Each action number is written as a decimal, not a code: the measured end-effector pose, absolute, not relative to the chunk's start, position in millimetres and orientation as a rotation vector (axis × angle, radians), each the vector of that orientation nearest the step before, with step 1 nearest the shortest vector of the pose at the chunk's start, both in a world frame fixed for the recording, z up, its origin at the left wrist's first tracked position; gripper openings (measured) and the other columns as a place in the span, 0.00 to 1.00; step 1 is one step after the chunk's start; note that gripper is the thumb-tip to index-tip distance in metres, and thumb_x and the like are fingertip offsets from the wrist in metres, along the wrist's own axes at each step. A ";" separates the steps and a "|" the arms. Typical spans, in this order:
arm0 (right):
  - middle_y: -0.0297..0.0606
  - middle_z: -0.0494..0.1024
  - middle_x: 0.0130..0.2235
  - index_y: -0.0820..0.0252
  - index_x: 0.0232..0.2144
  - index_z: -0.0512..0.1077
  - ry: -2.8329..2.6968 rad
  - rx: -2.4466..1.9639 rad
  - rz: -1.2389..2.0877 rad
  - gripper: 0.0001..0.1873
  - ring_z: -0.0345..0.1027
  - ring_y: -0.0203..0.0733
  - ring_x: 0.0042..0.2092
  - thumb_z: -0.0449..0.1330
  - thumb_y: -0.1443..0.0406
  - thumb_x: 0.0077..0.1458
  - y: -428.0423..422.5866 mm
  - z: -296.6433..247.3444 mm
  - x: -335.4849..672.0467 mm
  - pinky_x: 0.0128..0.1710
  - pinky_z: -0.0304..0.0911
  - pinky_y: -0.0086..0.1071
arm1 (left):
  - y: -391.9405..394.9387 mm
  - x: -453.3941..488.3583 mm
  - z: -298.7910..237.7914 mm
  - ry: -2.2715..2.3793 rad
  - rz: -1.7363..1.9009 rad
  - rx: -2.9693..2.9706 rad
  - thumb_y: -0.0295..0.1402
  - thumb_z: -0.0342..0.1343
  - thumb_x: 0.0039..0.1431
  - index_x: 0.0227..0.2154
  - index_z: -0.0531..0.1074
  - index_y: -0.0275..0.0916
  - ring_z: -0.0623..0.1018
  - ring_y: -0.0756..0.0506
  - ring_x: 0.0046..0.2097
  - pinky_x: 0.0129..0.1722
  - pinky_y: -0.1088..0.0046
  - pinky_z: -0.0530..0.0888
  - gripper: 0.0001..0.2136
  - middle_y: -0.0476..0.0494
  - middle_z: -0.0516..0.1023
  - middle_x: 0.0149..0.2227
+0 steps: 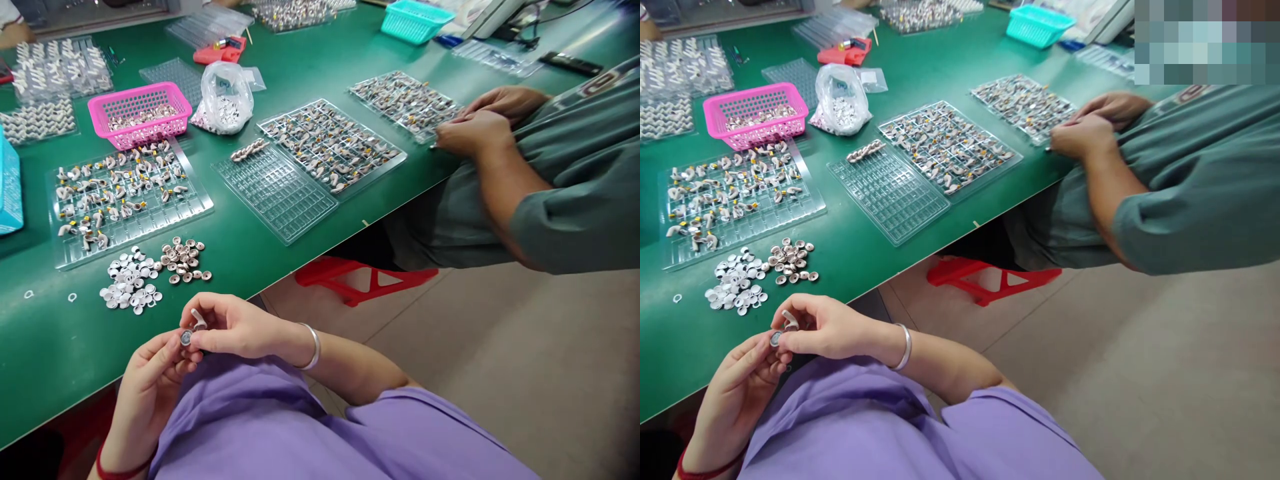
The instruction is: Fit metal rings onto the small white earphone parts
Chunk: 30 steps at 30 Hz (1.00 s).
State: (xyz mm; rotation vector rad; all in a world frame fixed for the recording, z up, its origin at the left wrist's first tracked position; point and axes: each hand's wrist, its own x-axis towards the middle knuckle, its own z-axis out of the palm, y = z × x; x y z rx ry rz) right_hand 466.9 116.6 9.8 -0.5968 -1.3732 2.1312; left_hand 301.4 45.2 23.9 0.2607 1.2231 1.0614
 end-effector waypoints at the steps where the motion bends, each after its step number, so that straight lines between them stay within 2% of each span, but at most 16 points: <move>1: 0.28 0.67 0.31 0.62 0.38 0.67 -1.360 -0.587 2.146 0.13 0.65 0.32 0.32 0.65 0.61 0.55 116.3 9.3 466.7 0.35 0.62 0.29 | 45.1 301.7 24.7 1.231 1.062 0.261 0.37 0.79 0.33 0.26 0.84 0.33 0.80 0.50 0.25 0.27 0.82 0.79 0.17 0.42 0.82 0.24; 7: 0.29 0.69 0.33 0.62 0.40 0.69 -1.283 -0.552 2.193 0.11 0.67 0.33 0.35 0.63 0.66 0.54 116.1 6.1 468.5 0.39 0.64 0.30 | 45.1 304.1 27.3 1.273 1.098 0.306 0.40 0.79 0.31 0.25 0.84 0.35 0.80 0.49 0.26 0.27 0.81 0.79 0.18 0.41 0.83 0.25; 13: 0.30 0.73 0.33 0.62 0.39 0.69 -1.222 -0.494 2.248 0.10 0.72 0.33 0.35 0.63 0.68 0.53 116.1 7.0 469.9 0.40 0.67 0.31 | 38.6 301.2 23.4 1.287 1.101 0.509 0.43 0.75 0.41 0.27 0.84 0.37 0.80 0.49 0.28 0.29 0.80 0.78 0.15 0.39 0.84 0.27; 18: 0.29 0.75 0.28 0.61 0.36 0.69 -1.212 -0.520 2.252 0.09 0.74 0.34 0.32 0.64 0.67 0.52 111.6 10.1 465.3 0.35 0.67 0.29 | 33.3 298.6 25.5 1.322 1.119 0.734 0.43 0.72 0.47 0.27 0.85 0.38 0.80 0.49 0.28 0.31 0.81 0.77 0.12 0.41 0.83 0.25; 23: 0.29 0.75 0.28 0.60 0.35 0.69 -1.273 -0.581 2.072 0.09 0.73 0.34 0.32 0.64 0.69 0.50 103.1 9.7 458.8 0.34 0.66 0.28 | 33.9 299.9 26.2 1.322 1.150 0.819 0.42 0.71 0.50 0.26 0.84 0.39 0.79 0.50 0.28 0.30 0.82 0.77 0.11 0.44 0.82 0.24; 27: 0.29 0.74 0.29 0.60 0.36 0.70 -1.428 -0.681 1.879 0.07 0.69 0.32 0.31 0.63 0.67 0.52 103.0 9.1 461.9 0.35 0.66 0.28 | 33.4 298.3 18.9 1.375 1.154 0.824 0.43 0.71 0.50 0.29 0.85 0.41 0.80 0.49 0.28 0.31 0.81 0.78 0.11 0.44 0.84 0.26; 30: 0.33 0.76 0.35 0.61 0.40 0.71 -1.573 -0.657 1.830 0.11 0.71 0.35 0.37 0.64 0.65 0.54 110.1 13.5 471.4 0.41 0.68 0.30 | 32.0 291.9 14.1 1.438 1.145 0.837 0.43 0.70 0.51 0.34 0.85 0.42 0.82 0.48 0.30 0.33 0.79 0.80 0.11 0.45 0.85 0.30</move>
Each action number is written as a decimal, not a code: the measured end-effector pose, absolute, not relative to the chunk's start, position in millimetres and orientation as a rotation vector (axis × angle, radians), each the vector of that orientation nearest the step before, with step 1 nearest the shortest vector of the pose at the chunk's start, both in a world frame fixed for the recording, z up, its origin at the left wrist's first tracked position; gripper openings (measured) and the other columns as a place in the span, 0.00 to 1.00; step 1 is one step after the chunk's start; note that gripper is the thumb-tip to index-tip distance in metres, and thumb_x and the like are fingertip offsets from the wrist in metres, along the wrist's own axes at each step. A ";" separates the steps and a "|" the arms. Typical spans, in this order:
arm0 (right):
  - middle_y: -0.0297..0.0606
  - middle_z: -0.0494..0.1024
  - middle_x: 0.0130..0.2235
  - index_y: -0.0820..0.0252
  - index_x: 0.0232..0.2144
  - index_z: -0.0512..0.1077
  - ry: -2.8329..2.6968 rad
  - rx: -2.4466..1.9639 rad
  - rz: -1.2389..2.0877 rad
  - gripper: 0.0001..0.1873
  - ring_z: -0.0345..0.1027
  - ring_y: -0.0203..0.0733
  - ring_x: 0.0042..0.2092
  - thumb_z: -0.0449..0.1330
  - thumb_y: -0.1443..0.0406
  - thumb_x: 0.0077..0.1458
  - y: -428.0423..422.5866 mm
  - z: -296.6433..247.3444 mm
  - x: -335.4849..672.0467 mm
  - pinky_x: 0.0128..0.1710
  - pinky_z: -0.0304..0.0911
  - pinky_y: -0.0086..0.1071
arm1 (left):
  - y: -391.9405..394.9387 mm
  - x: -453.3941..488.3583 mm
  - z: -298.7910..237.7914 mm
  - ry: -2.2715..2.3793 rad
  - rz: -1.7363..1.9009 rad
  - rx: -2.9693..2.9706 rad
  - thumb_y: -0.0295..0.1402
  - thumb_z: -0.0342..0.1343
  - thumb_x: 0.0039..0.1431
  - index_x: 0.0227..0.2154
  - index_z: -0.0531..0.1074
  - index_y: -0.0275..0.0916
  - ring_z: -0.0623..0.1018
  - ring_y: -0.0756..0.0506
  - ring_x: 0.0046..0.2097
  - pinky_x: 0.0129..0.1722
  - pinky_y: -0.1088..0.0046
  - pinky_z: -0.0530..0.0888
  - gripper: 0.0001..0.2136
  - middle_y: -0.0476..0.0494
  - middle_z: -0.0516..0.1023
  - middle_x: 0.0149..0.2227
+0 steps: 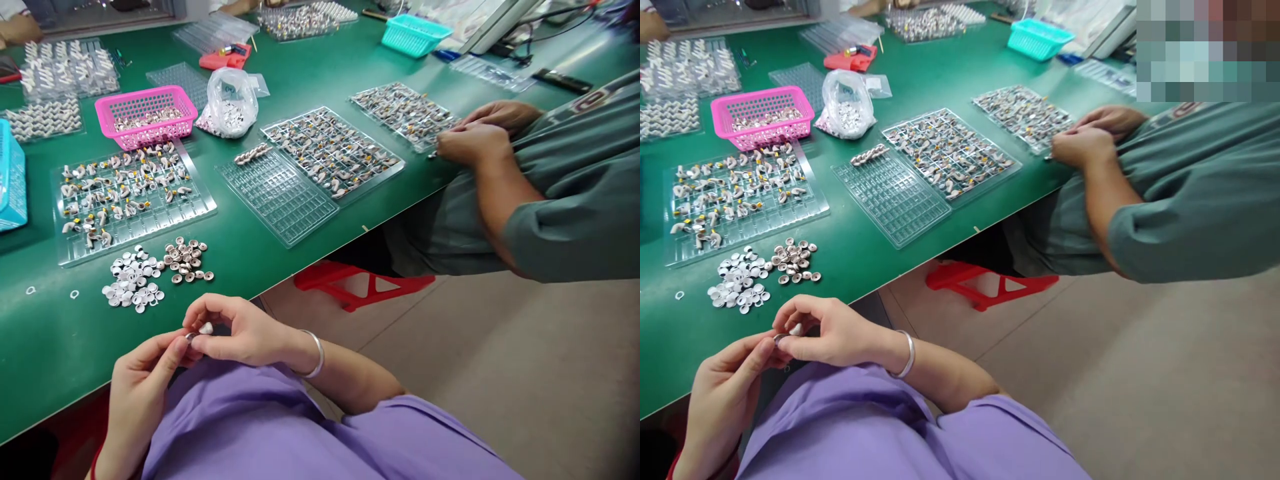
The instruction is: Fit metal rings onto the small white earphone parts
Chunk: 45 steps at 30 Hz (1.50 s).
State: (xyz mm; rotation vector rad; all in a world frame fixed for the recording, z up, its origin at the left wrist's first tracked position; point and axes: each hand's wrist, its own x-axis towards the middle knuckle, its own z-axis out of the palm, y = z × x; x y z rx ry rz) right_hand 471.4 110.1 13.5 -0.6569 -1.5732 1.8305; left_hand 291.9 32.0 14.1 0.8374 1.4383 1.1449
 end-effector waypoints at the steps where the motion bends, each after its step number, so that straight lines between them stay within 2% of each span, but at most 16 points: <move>1: 0.35 0.77 0.38 0.61 0.42 0.71 -1.628 -0.640 1.809 0.12 0.72 0.37 0.41 0.64 0.64 0.55 113.0 15.4 474.9 0.45 0.68 0.32 | 31.7 289.2 13.2 1.452 1.140 0.843 0.43 0.70 0.51 0.35 0.85 0.43 0.82 0.48 0.30 0.34 0.78 0.80 0.12 0.44 0.86 0.31; 4: 0.39 0.79 0.44 0.62 0.45 0.73 -1.724 -0.636 1.739 0.14 0.73 0.39 0.47 0.65 0.64 0.56 118.8 18.8 481.4 0.50 0.67 0.34 | 31.8 282.0 12.7 1.478 1.114 0.873 0.44 0.68 0.53 0.37 0.84 0.43 0.82 0.48 0.31 0.34 0.77 0.81 0.13 0.44 0.86 0.32; 9: 0.35 0.76 0.35 0.63 0.41 0.74 -1.531 -0.656 1.904 0.10 0.69 0.34 0.35 0.63 0.64 0.58 114.7 12.3 476.3 0.38 0.65 0.30 | 34.4 281.0 22.2 1.553 1.059 0.985 0.44 0.68 0.53 0.36 0.84 0.41 0.82 0.47 0.30 0.32 0.77 0.80 0.14 0.44 0.85 0.29; 11: 0.33 0.74 0.33 0.63 0.38 0.73 -1.414 -0.659 1.994 0.09 0.66 0.33 0.34 0.65 0.64 0.56 111.6 8.6 473.0 0.36 0.63 0.28 | 34.7 284.0 29.0 1.588 1.045 1.060 0.45 0.68 0.53 0.35 0.84 0.41 0.82 0.47 0.30 0.32 0.76 0.80 0.13 0.44 0.85 0.29; 16: 0.32 0.73 0.33 0.61 0.38 0.69 -1.170 -0.637 2.178 0.19 0.69 0.33 0.36 0.70 0.57 0.51 106.0 4.6 470.2 0.39 0.64 0.30 | 33.0 291.9 39.9 1.652 1.098 1.216 0.45 0.67 0.52 0.34 0.84 0.43 0.82 0.45 0.30 0.32 0.75 0.80 0.12 0.44 0.84 0.29; 22: 0.35 0.77 0.34 0.62 0.36 0.69 -1.118 -0.662 2.217 0.24 0.73 0.36 0.39 0.70 0.49 0.51 106.9 9.3 470.6 0.45 0.67 0.34 | 31.2 294.3 37.8 1.735 1.164 1.280 0.44 0.67 0.53 0.33 0.84 0.44 0.80 0.45 0.29 0.30 0.74 0.77 0.10 0.45 0.84 0.29; 27: 0.31 0.75 0.31 0.63 0.38 0.72 -1.193 -0.758 2.210 0.29 0.71 0.31 0.30 0.66 0.43 0.50 114.9 8.4 470.4 0.35 0.67 0.28 | 31.0 290.8 38.1 1.730 1.134 1.375 0.41 0.66 0.54 0.33 0.84 0.45 0.80 0.46 0.30 0.30 0.75 0.75 0.08 0.46 0.84 0.30; 31: 0.32 0.76 0.32 0.63 0.42 0.74 -1.203 -0.713 2.296 0.28 0.70 0.30 0.30 0.67 0.46 0.51 115.9 2.4 470.8 0.34 0.67 0.27 | 32.0 288.7 38.2 1.681 1.077 1.488 0.38 0.65 0.56 0.35 0.84 0.46 0.79 0.47 0.29 0.31 0.76 0.75 0.06 0.47 0.84 0.31; 36: 0.33 0.78 0.32 0.64 0.40 0.75 -1.007 -0.617 2.403 0.22 0.72 0.31 0.30 0.73 0.55 0.48 111.5 -5.0 468.4 0.36 0.69 0.28 | 32.4 288.9 39.0 1.686 1.134 1.492 0.36 0.65 0.56 0.35 0.84 0.48 0.80 0.47 0.32 0.33 0.76 0.75 0.05 0.47 0.84 0.32; 41: 0.34 0.80 0.33 0.62 0.39 0.76 -0.848 -0.533 2.436 0.24 0.74 0.32 0.32 0.76 0.56 0.44 106.2 -7.9 463.3 0.38 0.71 0.29 | 24.6 291.7 50.3 1.482 1.140 1.597 0.31 0.67 0.52 0.34 0.85 0.49 0.81 0.43 0.32 0.33 0.71 0.77 0.07 0.42 0.84 0.33; 45: 0.36 0.82 0.35 0.62 0.38 0.76 -0.802 -0.477 2.417 0.23 0.77 0.35 0.35 0.77 0.57 0.43 104.3 -4.0 461.4 0.40 0.72 0.30 | 21.2 293.7 52.9 1.558 1.280 1.382 0.33 0.68 0.52 0.30 0.84 0.47 0.79 0.45 0.31 0.31 0.74 0.75 0.02 0.44 0.81 0.29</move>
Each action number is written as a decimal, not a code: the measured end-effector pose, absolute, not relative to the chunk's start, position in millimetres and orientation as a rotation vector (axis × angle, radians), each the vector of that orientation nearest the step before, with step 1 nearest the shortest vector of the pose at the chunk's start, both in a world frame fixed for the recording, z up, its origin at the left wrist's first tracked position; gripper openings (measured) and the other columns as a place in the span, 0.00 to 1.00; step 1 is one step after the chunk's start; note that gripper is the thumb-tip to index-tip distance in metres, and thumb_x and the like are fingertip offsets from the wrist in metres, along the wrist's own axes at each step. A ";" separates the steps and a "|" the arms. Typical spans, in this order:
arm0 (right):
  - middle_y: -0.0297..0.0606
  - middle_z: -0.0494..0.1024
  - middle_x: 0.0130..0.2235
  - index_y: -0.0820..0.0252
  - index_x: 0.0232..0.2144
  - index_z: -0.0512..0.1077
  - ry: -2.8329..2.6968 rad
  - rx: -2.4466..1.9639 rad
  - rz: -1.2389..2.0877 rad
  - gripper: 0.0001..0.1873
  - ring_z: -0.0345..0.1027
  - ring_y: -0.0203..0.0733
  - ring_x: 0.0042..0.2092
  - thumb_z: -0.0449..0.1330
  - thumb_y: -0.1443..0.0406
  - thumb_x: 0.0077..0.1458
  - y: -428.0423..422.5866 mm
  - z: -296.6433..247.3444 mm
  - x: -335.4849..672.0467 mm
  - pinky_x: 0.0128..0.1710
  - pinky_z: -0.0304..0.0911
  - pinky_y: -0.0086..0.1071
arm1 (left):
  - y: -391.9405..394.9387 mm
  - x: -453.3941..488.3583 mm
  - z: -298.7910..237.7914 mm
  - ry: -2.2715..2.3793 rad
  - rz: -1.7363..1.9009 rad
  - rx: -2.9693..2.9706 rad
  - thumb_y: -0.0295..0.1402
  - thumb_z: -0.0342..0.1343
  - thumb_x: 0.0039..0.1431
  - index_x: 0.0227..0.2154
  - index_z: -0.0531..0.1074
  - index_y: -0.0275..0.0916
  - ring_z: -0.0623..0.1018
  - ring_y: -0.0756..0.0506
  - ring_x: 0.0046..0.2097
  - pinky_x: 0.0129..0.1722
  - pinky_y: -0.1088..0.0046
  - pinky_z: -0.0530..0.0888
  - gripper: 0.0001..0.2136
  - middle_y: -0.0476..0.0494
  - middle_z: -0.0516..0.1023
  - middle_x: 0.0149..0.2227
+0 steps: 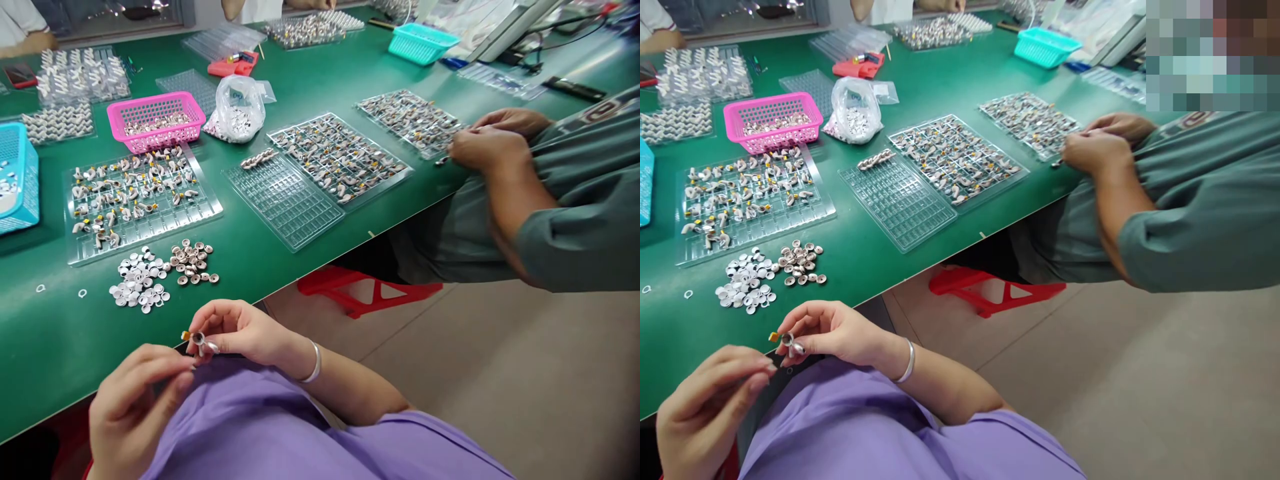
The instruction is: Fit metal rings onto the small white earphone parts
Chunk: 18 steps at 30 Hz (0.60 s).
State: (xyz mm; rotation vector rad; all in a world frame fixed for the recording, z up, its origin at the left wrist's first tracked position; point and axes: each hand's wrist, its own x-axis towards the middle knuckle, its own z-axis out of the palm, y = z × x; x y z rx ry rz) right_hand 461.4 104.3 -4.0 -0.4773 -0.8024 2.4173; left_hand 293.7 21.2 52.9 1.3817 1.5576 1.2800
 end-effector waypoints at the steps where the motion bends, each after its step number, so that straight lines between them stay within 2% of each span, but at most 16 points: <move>1: 0.36 0.82 0.34 0.62 0.38 0.75 -0.794 -0.476 2.413 0.24 0.78 0.36 0.34 0.77 0.56 0.42 104.3 -3.0 461.1 0.40 0.73 0.31 | 21.9 292.8 50.8 1.622 1.311 1.267 0.35 0.69 0.51 0.31 0.84 0.46 0.78 0.46 0.30 0.30 0.75 0.74 0.03 0.45 0.80 0.29; 5: 0.34 0.81 0.34 0.61 0.36 0.73 -0.798 -0.485 2.400 0.25 0.78 0.36 0.33 0.77 0.56 0.41 104.7 -1.3 460.0 0.39 0.74 0.32 | 27.9 283.9 36.4 1.600 1.194 1.017 0.40 0.70 0.50 0.42 0.82 0.44 0.75 0.49 0.29 0.29 0.77 0.74 0.16 0.48 0.78 0.29; 8: 0.33 0.80 0.33 0.62 0.36 0.72 -0.818 -0.471 2.401 0.25 0.78 0.35 0.33 0.77 0.56 0.41 104.1 -2.5 459.4 0.39 0.74 0.32 | 31.2 278.6 27.9 1.495 1.141 0.989 0.40 0.68 0.54 0.44 0.81 0.43 0.74 0.49 0.30 0.30 0.77 0.74 0.15 0.47 0.77 0.30; 18: 0.33 0.78 0.34 0.61 0.37 0.70 -0.927 -0.500 2.275 0.24 0.77 0.35 0.35 0.75 0.55 0.46 98.0 -2.9 460.2 0.42 0.74 0.33 | 34.3 289.0 33.8 1.369 1.197 0.891 0.37 0.70 0.51 0.31 0.83 0.41 0.74 0.50 0.30 0.29 0.77 0.73 0.07 0.47 0.74 0.30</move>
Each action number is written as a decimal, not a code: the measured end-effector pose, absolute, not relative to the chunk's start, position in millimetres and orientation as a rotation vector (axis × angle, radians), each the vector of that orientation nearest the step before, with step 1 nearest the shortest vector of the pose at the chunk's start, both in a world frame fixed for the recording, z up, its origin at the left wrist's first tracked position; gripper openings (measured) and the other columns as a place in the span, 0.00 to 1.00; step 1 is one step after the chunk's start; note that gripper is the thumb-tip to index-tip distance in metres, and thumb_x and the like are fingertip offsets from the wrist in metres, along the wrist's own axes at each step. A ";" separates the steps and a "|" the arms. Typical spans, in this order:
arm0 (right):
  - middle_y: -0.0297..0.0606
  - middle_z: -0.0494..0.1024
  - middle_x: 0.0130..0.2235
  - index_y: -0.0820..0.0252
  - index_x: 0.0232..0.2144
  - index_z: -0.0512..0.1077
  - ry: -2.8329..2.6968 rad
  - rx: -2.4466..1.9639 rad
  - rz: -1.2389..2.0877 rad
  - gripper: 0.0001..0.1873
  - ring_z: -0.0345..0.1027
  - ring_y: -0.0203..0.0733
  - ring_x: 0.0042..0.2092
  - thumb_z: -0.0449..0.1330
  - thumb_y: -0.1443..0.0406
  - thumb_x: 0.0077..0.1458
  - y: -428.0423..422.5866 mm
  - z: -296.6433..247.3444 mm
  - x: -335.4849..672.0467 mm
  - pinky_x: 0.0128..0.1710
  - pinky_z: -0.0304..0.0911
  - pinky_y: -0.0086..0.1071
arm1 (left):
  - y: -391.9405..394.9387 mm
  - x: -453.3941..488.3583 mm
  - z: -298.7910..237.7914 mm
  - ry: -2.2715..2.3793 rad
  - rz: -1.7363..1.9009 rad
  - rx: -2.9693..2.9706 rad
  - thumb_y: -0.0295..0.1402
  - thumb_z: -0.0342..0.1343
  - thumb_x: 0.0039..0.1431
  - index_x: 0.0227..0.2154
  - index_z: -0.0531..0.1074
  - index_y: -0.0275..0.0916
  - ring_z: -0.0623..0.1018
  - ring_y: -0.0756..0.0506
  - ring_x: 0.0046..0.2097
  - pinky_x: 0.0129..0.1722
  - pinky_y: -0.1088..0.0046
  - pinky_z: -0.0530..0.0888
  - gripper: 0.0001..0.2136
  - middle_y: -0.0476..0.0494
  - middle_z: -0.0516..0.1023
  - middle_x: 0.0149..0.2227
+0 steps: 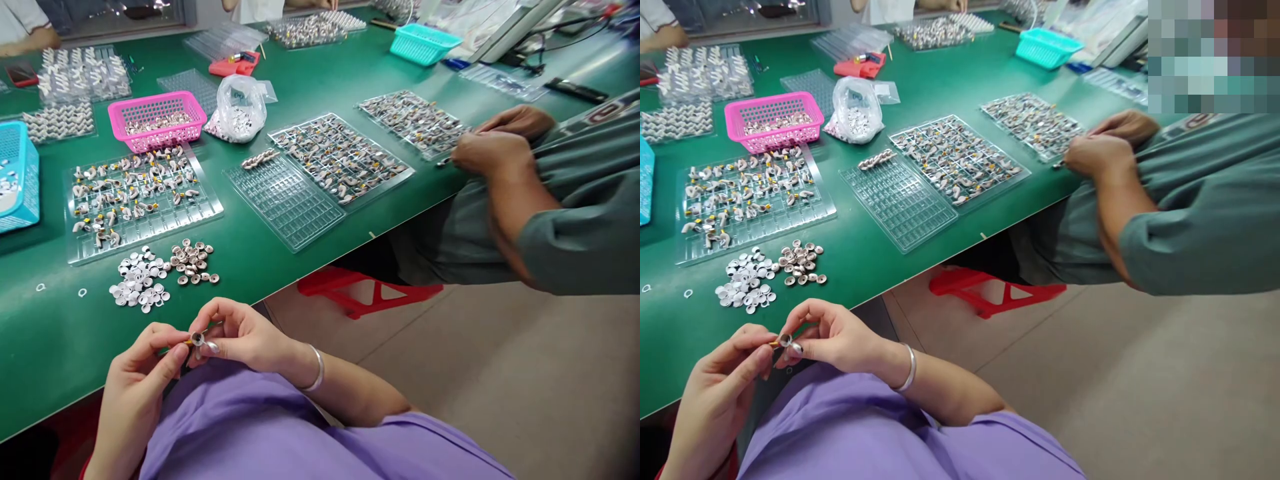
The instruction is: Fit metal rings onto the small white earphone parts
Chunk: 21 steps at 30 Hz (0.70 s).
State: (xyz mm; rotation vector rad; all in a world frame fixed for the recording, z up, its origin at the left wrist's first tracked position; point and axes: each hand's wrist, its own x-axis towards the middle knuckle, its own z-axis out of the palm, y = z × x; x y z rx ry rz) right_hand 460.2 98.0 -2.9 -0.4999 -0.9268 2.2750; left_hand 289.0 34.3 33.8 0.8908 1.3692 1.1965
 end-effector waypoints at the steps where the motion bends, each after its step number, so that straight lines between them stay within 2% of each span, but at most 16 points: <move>1: 0.33 0.78 0.34 0.61 0.37 0.70 -0.936 -0.506 2.265 0.23 0.77 0.34 0.36 0.75 0.55 0.47 97.5 -2.8 460.5 0.42 0.74 0.32 | 33.9 290.9 34.3 1.345 1.204 0.865 0.37 0.70 0.50 0.30 0.84 0.42 0.74 0.50 0.30 0.29 0.77 0.74 0.06 0.47 0.74 0.29; 5: 0.32 0.78 0.35 0.60 0.37 0.70 -0.929 -0.508 2.220 0.22 0.76 0.32 0.36 0.74 0.56 0.48 94.4 -4.7 459.4 0.42 0.72 0.28 | 33.3 298.5 34.9 1.306 1.218 0.763 0.37 0.73 0.45 0.28 0.84 0.43 0.71 0.53 0.28 0.26 0.80 0.71 0.08 0.48 0.73 0.28; 10: 0.32 0.77 0.34 0.60 0.37 0.69 -0.903 -0.476 2.195 0.22 0.76 0.32 0.35 0.74 0.55 0.49 89.5 -7.0 456.2 0.41 0.71 0.28 | 34.2 305.0 34.3 1.306 1.232 0.593 0.38 0.76 0.40 0.25 0.82 0.41 0.71 0.53 0.28 0.25 0.81 0.68 0.11 0.50 0.72 0.28; 21: 0.35 0.77 0.34 0.61 0.36 0.72 -0.974 -0.565 2.026 0.17 0.73 0.34 0.34 0.72 0.58 0.52 83.8 -4.0 457.8 0.36 0.70 0.28 | 31.7 304.8 38.4 1.390 1.253 0.883 0.37 0.70 0.52 0.27 0.79 0.42 0.70 0.52 0.30 0.30 0.82 0.71 0.07 0.51 0.72 0.30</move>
